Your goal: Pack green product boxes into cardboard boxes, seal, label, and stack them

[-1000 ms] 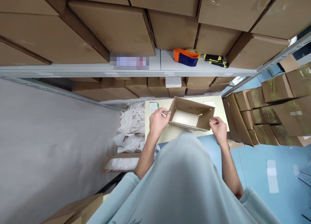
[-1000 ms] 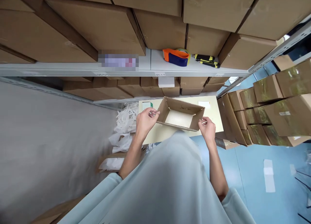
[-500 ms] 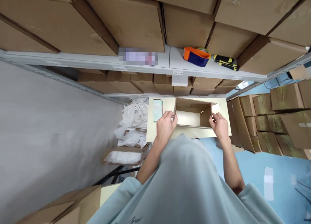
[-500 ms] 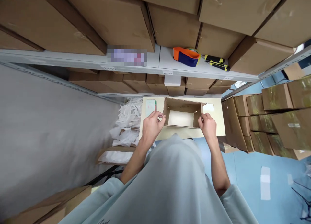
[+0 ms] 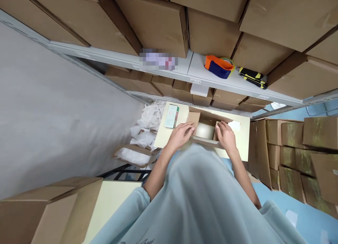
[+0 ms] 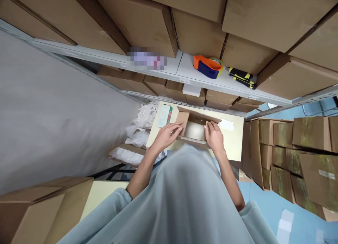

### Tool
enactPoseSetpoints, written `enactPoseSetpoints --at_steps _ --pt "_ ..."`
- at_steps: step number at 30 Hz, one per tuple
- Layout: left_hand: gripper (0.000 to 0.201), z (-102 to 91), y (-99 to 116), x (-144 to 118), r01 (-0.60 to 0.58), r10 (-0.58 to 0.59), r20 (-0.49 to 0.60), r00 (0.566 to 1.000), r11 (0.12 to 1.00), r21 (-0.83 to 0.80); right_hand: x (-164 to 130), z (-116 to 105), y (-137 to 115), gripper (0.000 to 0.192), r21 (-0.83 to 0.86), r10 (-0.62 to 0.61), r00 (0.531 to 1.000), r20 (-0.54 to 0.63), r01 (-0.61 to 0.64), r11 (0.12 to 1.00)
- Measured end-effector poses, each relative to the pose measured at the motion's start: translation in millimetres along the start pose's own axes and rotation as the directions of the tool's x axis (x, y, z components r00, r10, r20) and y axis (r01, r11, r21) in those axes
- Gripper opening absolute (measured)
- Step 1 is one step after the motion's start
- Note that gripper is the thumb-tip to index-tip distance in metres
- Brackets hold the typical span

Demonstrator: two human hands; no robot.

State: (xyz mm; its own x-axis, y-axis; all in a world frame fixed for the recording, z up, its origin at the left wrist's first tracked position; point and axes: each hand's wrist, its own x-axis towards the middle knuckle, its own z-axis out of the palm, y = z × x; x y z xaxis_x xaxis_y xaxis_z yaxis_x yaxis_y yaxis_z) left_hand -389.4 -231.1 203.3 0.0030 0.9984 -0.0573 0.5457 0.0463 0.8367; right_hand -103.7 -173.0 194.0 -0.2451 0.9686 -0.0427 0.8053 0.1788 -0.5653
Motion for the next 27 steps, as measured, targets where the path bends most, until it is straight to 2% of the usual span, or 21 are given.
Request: enactPoseSetpoints --at_steps 2,3,4,6,8,10,12,15,18,19,21,23,25,27 --pt "0.036 12.3 -6.0 2.3 0.058 -0.060 0.072 0.996 0.998 0.033 4.4 6.5 2.8 0.065 -0.038 0.023 1.000 -0.008 -0.024 0.999" --pt "0.038 20.0 -8.8 3.1 0.099 -0.103 0.069 0.992 0.993 0.059 6.2 10.6 5.0 0.065 -0.058 0.029 0.999 -0.018 -0.030 0.998" --pt "0.039 28.1 -11.2 3.8 0.141 -0.144 0.028 0.989 0.987 0.082 7.6 15.0 7.7 0.065 -0.071 0.025 0.999 -0.034 -0.027 0.997" --pt "0.047 42.9 -14.8 5.5 0.193 -0.177 -0.147 0.973 0.976 0.100 8.9 23.6 13.9 0.062 -0.060 0.000 0.997 -0.078 -0.004 0.998" --pt "0.074 51.6 -16.5 8.5 0.176 -0.137 -0.325 0.936 0.980 0.093 7.5 29.2 20.3 0.059 -0.021 -0.010 0.992 -0.125 0.008 1.000" --pt "0.092 51.8 -17.2 12.7 0.113 -0.065 -0.387 0.920 0.988 0.103 3.2 29.7 25.6 0.059 0.014 0.017 0.987 -0.160 -0.015 1.000" --pt "0.084 45.6 -18.2 16.8 0.053 -0.011 -0.340 0.940 0.992 0.115 -4.1 24.3 29.5 0.059 0.036 0.066 0.979 -0.191 -0.060 0.998" --pt "0.055 35.5 -22.6 18.8 -0.023 0.048 -0.227 0.973 0.994 0.111 -17.0 9.7 32.9 0.058 0.047 0.111 0.944 -0.310 -0.101 0.994" --pt "0.043 35.5 -31.1 14.4 -0.011 0.025 -0.169 0.985 0.996 0.088 -25.4 0.7 34.6 0.059 0.044 0.093 0.919 -0.384 -0.082 0.996" --pt "0.041 37.8 -34.7 12.8 0.015 -0.004 -0.158 0.987 0.997 0.071 -26.4 1.4 35.3 0.062 0.048 0.085 0.930 -0.359 -0.073 0.996" --pt "0.040 43.6 -43.0 11.7 0.060 -0.057 -0.146 0.988 0.998 0.015 -26.0 8.5 37.9 0.074 0.077 0.109 0.965 -0.238 -0.093 0.993" --pt "0.045 48.6 -51.7 15.2 0.087 -0.095 -0.139 0.986 0.994 -0.065 -23.4 19.2 42.6 0.083 0.128 0.199 0.977 -0.078 -0.188 0.974" --pt "0.064 51.6 -59.7 22.2 0.127 -0.150 -0.138 0.979 0.979 -0.161 -18.8 27.3 48.8 0.089 0.160 0.295 0.955 0.038 -0.297 0.941" --pt "0.091 52.6 -65.8 28.5 0.180 -0.213 -0.108 0.971 0.950 -0.255 -12.0 29.7 54.1 0.094 0.157 0.350 0.933 0.080 -0.359 0.920"
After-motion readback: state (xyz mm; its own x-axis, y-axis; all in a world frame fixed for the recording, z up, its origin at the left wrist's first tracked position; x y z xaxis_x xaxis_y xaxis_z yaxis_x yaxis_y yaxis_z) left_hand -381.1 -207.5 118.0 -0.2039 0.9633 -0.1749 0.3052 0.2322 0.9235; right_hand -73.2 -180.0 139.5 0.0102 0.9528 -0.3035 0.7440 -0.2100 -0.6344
